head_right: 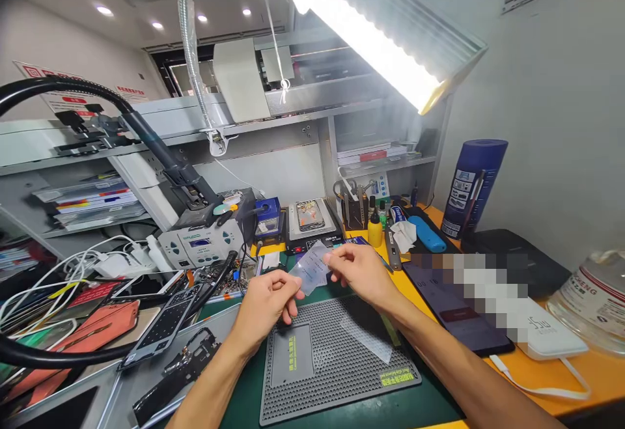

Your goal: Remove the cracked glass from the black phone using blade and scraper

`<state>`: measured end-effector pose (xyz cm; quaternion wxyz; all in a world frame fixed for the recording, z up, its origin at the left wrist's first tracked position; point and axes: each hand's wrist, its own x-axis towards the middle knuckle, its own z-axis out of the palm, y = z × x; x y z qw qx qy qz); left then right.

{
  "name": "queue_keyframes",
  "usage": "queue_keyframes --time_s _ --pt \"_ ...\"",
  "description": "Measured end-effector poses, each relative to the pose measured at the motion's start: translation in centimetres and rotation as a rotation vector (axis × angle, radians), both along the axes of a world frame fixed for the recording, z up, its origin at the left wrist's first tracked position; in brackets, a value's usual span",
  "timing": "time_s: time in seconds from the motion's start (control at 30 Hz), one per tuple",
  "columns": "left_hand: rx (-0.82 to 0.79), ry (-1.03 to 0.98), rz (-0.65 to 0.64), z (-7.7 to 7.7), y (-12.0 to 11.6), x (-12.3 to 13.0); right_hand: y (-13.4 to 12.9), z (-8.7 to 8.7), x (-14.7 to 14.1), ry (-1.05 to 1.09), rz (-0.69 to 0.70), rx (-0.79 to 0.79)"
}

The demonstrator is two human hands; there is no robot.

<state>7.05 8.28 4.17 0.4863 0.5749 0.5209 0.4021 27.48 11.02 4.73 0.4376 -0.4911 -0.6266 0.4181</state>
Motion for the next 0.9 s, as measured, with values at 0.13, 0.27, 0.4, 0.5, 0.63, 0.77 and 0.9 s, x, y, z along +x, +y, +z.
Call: queue_keyframes --time_s 0.13,0.27,0.4,0.5,0.63,0.77,0.9 --pt "-0.031 0.026 -0.059 0.0 0.0 -0.1 0.1 -0.2 0.2 -0.006 0.039 0.000" --pt "-0.029 0.011 -0.090 0.1 0.0 -0.2 0.2 -0.4 -0.2 0.035 0.032 -0.015" --pt "-0.008 -0.040 -0.079 0.3 0.0 -0.4 0.9 -0.6 0.1 0.113 -0.036 -0.026" --pt "0.005 -0.057 -0.054 0.3 0.1 -0.7 1.5 -0.3 1.1 0.190 -0.127 -0.031" --pt "0.000 -0.047 -0.045 0.5 0.2 -1.0 1.4 0.4 1.9 0.260 -0.168 -0.073" --pt "-0.028 -0.006 -0.052 0.8 0.3 -1.2 1.2 0.5 1.5 0.263 -0.179 -0.108" --pt "-0.098 0.078 -0.024 0.7 0.2 -0.5 1.1 0.4 1.3 0.208 -0.191 -0.090"
